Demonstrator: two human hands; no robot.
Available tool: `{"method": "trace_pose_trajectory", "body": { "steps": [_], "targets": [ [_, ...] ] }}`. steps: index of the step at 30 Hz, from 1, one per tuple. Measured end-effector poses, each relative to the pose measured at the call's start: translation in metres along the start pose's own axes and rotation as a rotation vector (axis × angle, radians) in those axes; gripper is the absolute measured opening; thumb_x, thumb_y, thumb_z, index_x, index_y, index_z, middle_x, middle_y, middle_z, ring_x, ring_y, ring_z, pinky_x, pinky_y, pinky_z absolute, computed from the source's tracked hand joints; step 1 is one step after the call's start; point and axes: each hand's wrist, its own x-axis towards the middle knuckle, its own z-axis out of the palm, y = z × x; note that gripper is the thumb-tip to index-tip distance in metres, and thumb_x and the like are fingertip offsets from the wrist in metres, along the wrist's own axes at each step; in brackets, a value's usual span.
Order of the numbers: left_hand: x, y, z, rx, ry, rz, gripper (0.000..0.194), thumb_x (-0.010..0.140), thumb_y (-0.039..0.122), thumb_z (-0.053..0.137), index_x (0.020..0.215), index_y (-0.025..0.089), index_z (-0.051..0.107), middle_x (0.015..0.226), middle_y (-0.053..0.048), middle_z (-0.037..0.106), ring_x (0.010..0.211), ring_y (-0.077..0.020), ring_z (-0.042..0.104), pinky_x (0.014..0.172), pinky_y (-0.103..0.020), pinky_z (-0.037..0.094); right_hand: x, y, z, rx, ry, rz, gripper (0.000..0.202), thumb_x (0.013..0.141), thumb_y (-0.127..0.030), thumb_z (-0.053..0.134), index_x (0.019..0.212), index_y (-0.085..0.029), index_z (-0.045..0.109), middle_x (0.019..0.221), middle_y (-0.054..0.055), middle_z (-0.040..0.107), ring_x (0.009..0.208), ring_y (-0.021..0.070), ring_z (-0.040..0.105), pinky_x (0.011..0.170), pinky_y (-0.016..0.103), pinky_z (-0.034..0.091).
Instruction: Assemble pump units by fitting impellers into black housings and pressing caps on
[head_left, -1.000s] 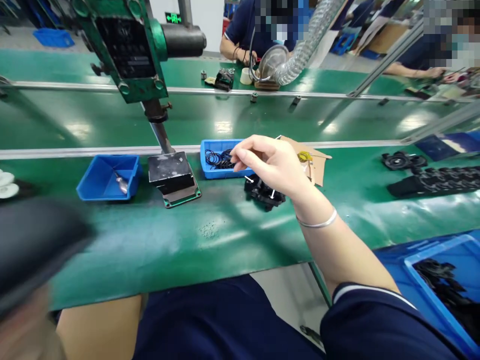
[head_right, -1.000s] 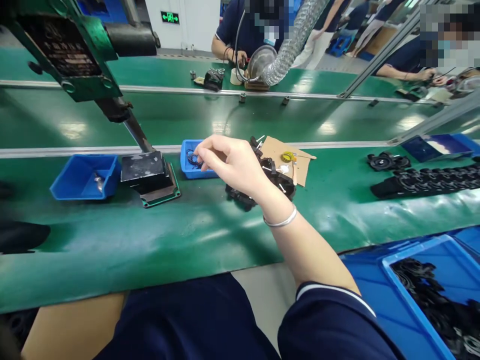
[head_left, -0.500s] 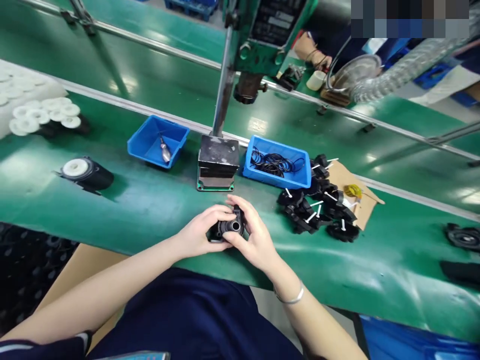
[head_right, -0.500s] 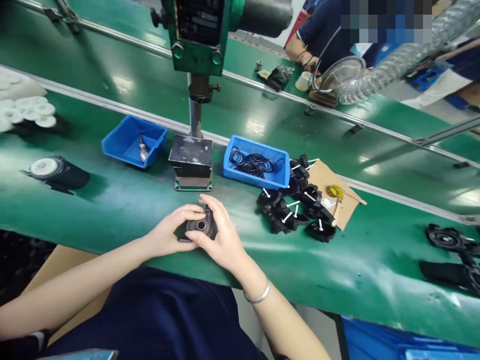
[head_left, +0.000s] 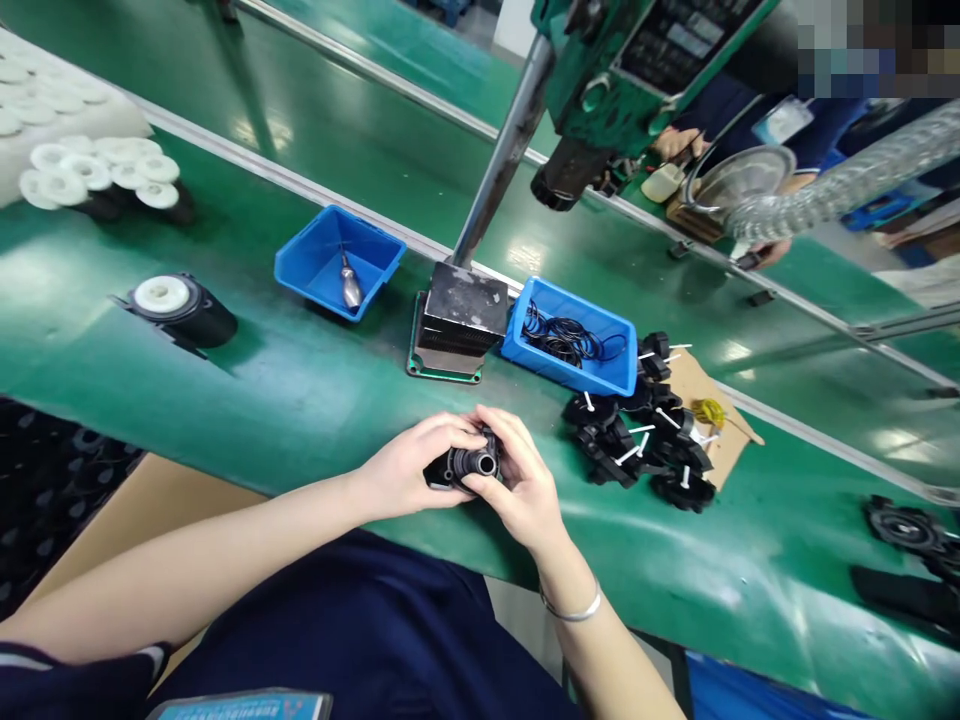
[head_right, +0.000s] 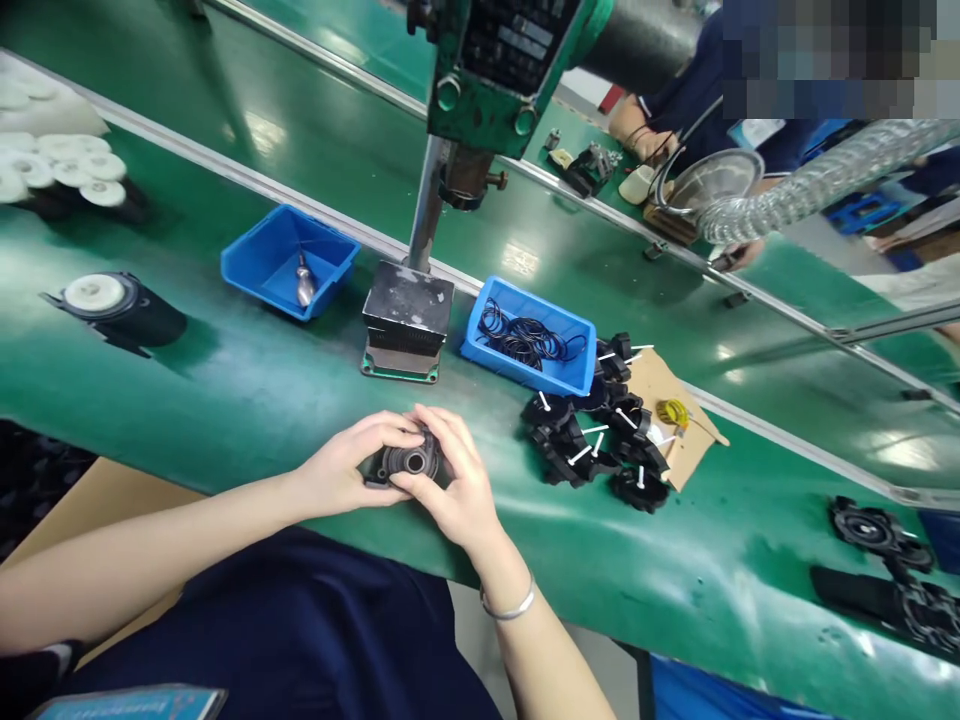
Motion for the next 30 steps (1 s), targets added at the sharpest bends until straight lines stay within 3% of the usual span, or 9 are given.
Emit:
{"method": "trace_pose_trajectory", "body": {
  "steps": [30],
  "targets": [
    [-0.0023, -0.0024, 0.0017, 0.018, 0.036, 0.028, 0.051, 0.079, 0.021, 0.077, 0.123, 0.025, 0.053, 0.126, -0.012, 0.062, 0.122, -0.0271, 0.061, 0.102, -0.045, 0.055, -0.0059, 0.005, 0.0045, -0.093, 0.049, 0.017, 0.062, 0.088, -0.049, 0.067, 0.145, -0.03, 0.05, 0.137, 0.012, 0.052, 0.13, 0.0267, 0.053, 0.111, 0.044, 0.047]
  ]
}}
